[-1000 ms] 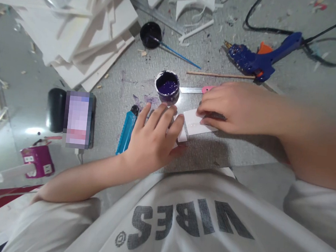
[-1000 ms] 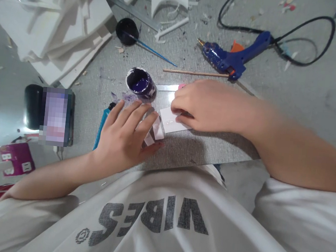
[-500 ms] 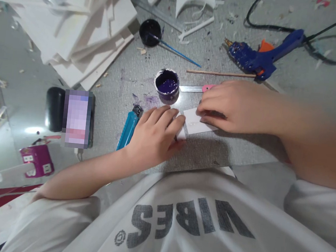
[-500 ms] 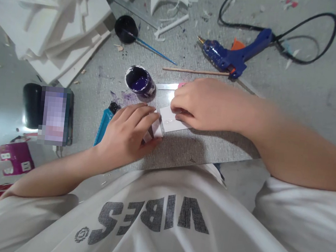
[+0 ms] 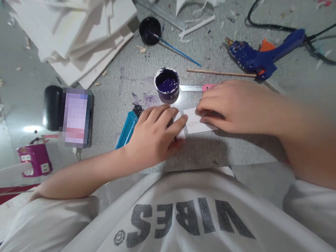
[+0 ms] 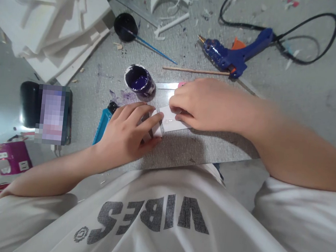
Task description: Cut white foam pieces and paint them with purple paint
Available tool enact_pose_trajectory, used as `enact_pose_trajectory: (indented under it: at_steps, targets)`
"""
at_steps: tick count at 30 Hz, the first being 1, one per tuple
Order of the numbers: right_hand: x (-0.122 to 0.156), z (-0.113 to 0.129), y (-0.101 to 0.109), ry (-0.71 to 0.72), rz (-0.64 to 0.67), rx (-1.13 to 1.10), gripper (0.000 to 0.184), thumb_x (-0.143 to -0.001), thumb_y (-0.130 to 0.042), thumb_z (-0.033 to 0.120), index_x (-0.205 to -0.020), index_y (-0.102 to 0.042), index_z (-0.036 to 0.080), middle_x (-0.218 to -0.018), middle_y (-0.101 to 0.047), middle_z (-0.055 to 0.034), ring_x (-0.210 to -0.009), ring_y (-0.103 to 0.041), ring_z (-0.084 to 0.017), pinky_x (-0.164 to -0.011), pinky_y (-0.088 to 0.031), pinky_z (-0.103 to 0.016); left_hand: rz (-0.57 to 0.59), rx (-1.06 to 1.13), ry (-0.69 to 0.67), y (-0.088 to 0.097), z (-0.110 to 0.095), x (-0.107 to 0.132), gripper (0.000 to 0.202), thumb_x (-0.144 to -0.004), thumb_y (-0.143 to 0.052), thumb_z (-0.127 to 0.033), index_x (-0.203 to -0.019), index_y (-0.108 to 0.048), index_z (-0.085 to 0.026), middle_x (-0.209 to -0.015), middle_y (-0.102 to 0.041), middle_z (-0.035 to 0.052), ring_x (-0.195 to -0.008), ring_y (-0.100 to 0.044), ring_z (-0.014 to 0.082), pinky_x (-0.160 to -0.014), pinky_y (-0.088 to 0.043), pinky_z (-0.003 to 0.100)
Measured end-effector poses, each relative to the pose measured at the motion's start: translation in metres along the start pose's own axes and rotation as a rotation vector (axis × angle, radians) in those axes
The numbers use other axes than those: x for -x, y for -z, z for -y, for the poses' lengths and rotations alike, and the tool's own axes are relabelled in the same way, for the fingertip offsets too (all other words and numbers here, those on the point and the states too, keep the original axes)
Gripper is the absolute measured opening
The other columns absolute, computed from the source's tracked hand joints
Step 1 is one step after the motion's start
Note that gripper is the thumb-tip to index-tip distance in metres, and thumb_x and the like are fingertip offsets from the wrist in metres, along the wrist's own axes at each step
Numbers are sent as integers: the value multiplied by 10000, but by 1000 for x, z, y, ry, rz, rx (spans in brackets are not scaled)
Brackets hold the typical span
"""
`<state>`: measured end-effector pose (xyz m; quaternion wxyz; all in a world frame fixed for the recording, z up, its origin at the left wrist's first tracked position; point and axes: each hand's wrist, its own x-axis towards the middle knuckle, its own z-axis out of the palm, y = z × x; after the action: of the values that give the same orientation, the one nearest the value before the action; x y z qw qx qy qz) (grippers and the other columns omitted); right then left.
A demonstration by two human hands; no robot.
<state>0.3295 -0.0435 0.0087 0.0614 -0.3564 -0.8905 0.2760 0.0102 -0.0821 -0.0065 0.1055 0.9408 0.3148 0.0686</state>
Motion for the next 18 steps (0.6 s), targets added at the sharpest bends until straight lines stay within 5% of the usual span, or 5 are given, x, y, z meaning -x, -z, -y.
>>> enact_pose_trajectory:
  at_steps: [8, 18]
  targets:
    - [-2, 3, 2, -88, 26, 85, 287, -1154, -582, 401, -937, -744, 308, -941, -870, -57, -959, -807, -335, -1010, -596, -518, 35, 10, 23, 2, -2, -1, 570, -1136, -798, -339, -1697, -726, -274, -1658, -798, 192, -1567, -726, 440, -1258, -637, 622]
    - [-3, 11, 4, -78, 59, 129, 323, -1150, -551, 362, -834, -590, 307, -812, -795, -58, -809, -687, -286, -834, -488, -483, 57, 21, 18, 15, -7, 0, 653, -1129, -818, -353, -1751, -680, -210, -1768, -748, 234, -1658, -704, 470, -1310, -639, 640]
